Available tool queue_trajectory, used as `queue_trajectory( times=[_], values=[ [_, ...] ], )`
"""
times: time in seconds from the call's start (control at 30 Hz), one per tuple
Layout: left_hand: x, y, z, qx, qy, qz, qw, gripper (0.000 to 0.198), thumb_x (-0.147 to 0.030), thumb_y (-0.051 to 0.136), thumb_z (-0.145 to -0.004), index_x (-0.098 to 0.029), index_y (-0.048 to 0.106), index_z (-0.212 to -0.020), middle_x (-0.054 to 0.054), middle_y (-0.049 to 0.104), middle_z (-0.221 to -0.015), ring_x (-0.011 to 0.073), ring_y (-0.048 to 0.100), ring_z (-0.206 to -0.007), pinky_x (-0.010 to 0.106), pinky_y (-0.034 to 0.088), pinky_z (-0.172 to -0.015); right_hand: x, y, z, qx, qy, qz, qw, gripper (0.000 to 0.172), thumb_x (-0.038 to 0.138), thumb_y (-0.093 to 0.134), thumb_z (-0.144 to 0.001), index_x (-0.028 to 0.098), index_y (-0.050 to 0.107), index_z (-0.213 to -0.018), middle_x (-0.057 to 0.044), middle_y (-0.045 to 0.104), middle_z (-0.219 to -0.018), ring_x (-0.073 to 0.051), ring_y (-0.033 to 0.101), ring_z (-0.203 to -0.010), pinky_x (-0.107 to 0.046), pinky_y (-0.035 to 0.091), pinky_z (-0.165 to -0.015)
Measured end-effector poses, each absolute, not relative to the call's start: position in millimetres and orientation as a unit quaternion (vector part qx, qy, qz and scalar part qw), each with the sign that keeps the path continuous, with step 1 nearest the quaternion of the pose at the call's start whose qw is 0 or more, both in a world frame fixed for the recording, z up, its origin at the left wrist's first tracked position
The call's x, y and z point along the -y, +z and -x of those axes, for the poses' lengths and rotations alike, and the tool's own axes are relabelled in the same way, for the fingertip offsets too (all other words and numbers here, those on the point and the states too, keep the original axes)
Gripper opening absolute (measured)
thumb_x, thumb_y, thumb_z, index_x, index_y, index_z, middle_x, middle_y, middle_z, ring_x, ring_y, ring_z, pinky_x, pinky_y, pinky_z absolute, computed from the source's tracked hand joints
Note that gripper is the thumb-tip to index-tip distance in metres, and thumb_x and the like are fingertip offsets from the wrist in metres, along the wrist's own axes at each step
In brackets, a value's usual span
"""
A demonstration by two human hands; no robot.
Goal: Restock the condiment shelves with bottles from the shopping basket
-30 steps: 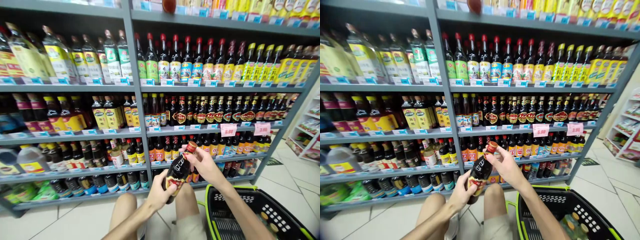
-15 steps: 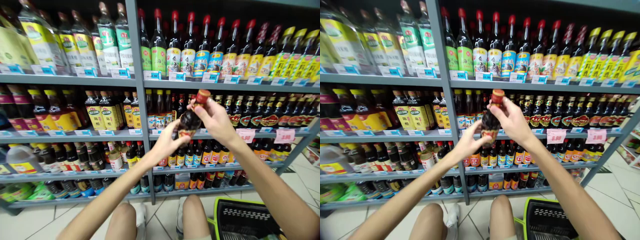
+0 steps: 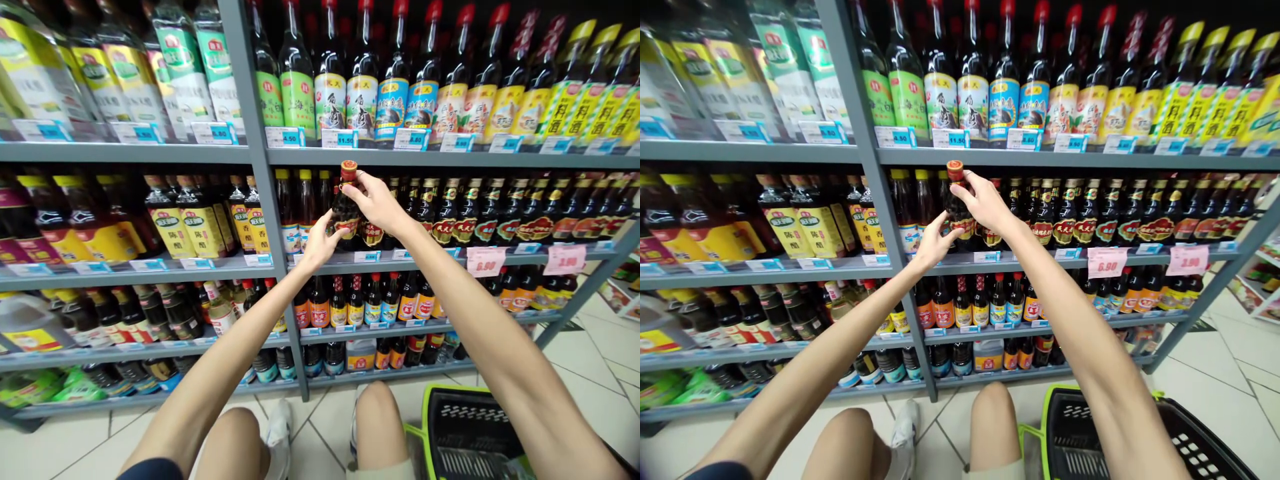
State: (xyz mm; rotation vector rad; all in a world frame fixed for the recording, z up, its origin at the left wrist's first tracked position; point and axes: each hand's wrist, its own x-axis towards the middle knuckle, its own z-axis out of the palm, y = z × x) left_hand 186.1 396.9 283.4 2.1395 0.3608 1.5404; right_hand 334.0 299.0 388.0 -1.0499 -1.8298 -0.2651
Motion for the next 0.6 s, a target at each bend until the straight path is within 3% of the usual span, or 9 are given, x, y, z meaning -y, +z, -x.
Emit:
queue_trajectory(
  times=[0.13, 0.3, 0.47, 0.6],
  values=[
    [-409.7, 270.6, -196.6, -0.146, 0.541, -0.787, 0.258, 0.050, -0.034, 0.073, -0.092, -0.017, 0.064, -0.138, 0.014, 0.070, -0.141, 0.0293, 0.066, -0.130, 0.045, 0.048, -0.117, -309.3, 379.4, -338.0, 0.731, -0.117, 0.468, 0.483, 0.025, 0.041, 0.057, -0.105, 0.019, 0.066, -0.115, -0.001, 0.071, -0.092, -0.018, 0.059, -0.077, -0.033, 0.051, -0.080],
    [-419.3, 254.6, -210.4, -0.144, 0.518, -0.790, 0.294, 0.049, -0.034, 0.066, -0.095, -0.013, 0.061, -0.139, 0.016, 0.071, -0.138, 0.0307, 0.068, -0.125, 0.046, 0.051, -0.114, -327.6, 371.4, -340.0, 0.688, -0.162, 0.546, 0.449, 0.020, 0.036, 0.056, -0.106, 0.020, 0.065, -0.097, -0.006, 0.072, -0.086, -0.025, 0.065, -0.082, -0.038, 0.050, -0.086],
    [-421.2, 250.8, -218.0, -0.168, 0.490, -0.804, 0.291, 0.046, -0.038, 0.062, -0.098, -0.013, 0.063, -0.137, 0.015, 0.073, -0.134, 0.0307, 0.070, -0.122, 0.046, 0.051, -0.113, -339.7, 368.7, -339.0, 0.641, -0.177, 0.612, 0.427, 0.023, 0.036, 0.055, -0.106, 0.017, 0.067, -0.102, -0.015, 0.076, -0.095, -0.035, 0.070, -0.098, -0.047, 0.052, -0.094],
    [-428.0, 255.0, -218.0, -0.142, 0.458, -0.816, 0.322, 0.051, -0.041, 0.064, -0.097, -0.012, 0.061, -0.139, 0.016, 0.073, -0.134, 0.0311, 0.070, -0.121, 0.045, 0.052, -0.112, -323.7, 361.6, -343.8, 0.627, -0.155, 0.581, 0.496, 0.025, 0.034, 0.063, -0.101, 0.014, 0.068, -0.115, -0.014, 0.079, -0.102, -0.028, 0.074, -0.089, -0.044, 0.057, -0.092]
  ],
)
